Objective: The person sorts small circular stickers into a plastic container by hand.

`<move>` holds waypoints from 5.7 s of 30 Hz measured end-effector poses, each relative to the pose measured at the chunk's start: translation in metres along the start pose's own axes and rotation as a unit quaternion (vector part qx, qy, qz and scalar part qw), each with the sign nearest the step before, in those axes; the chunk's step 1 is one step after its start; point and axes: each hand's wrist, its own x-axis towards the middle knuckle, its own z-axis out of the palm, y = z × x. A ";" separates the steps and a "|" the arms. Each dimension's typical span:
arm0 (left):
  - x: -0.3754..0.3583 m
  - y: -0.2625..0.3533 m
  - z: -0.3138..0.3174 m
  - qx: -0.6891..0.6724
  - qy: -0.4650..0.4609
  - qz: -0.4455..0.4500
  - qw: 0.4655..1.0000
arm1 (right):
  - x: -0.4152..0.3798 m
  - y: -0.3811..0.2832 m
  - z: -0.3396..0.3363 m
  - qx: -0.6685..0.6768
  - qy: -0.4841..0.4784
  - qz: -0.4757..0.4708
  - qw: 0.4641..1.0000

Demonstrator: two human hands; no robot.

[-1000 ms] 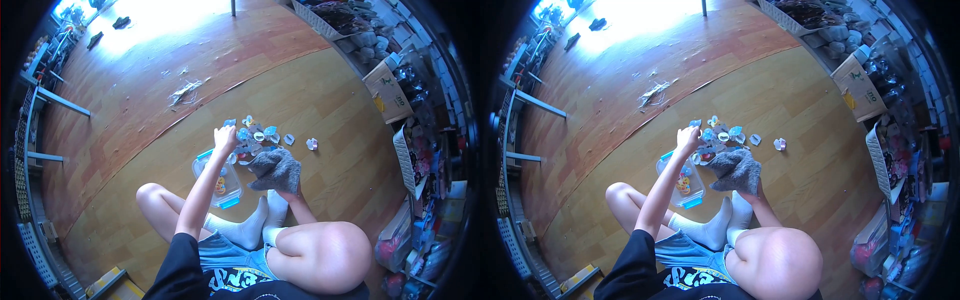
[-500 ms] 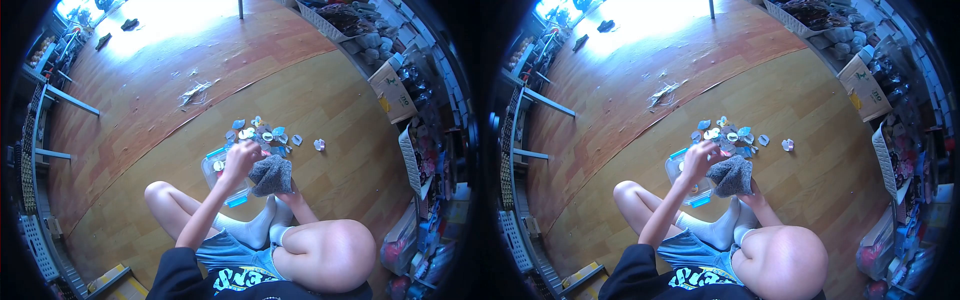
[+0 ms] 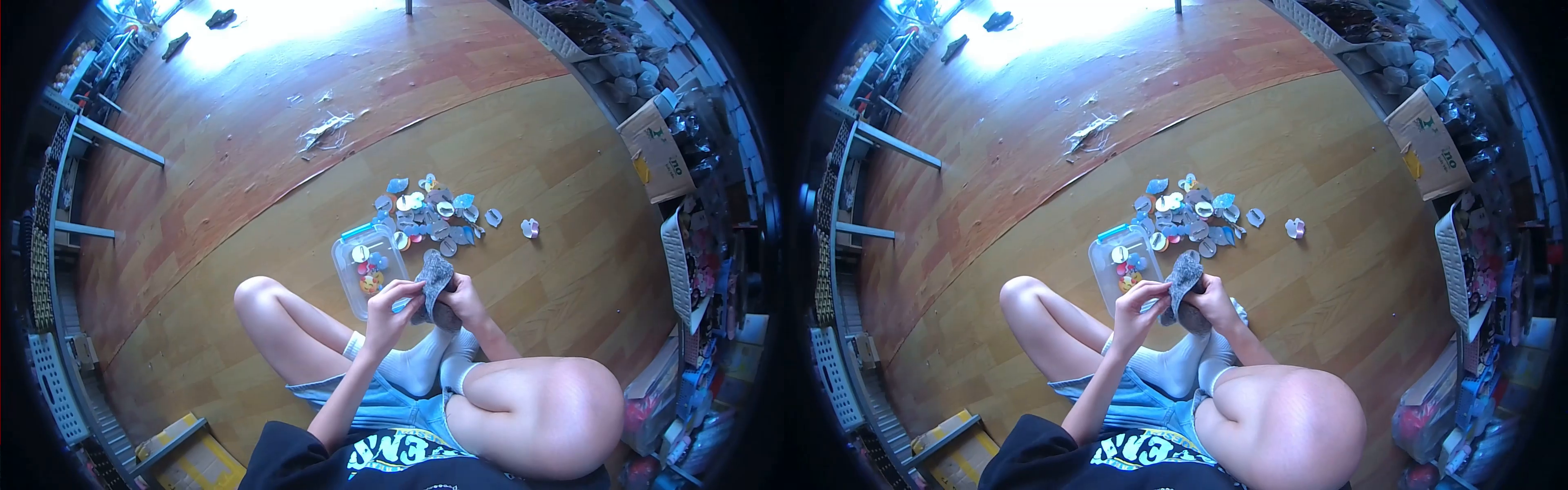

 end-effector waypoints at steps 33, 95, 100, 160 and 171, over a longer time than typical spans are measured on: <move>0.012 -0.008 -0.034 -0.010 0.214 -0.051 0.975 | -0.002 0.016 -0.025 0.234 0.073 -0.038 0.969; 0.013 0.002 0.040 0.161 -0.052 0.077 0.983 | -0.015 0.017 -0.027 0.301 0.012 -0.002 0.953; 0.017 -0.001 0.035 0.013 -0.086 0.021 0.996 | -0.013 0.016 -0.031 0.263 -0.022 -0.026 0.964; -0.004 -0.020 0.013 -0.390 0.031 -0.229 0.891 | 0.002 0.027 -0.028 0.427 -0.016 0.127 0.895; -0.004 -0.023 -0.039 -0.152 0.113 -0.142 0.972 | 0.003 0.024 -0.049 0.385 0.112 0.054 0.915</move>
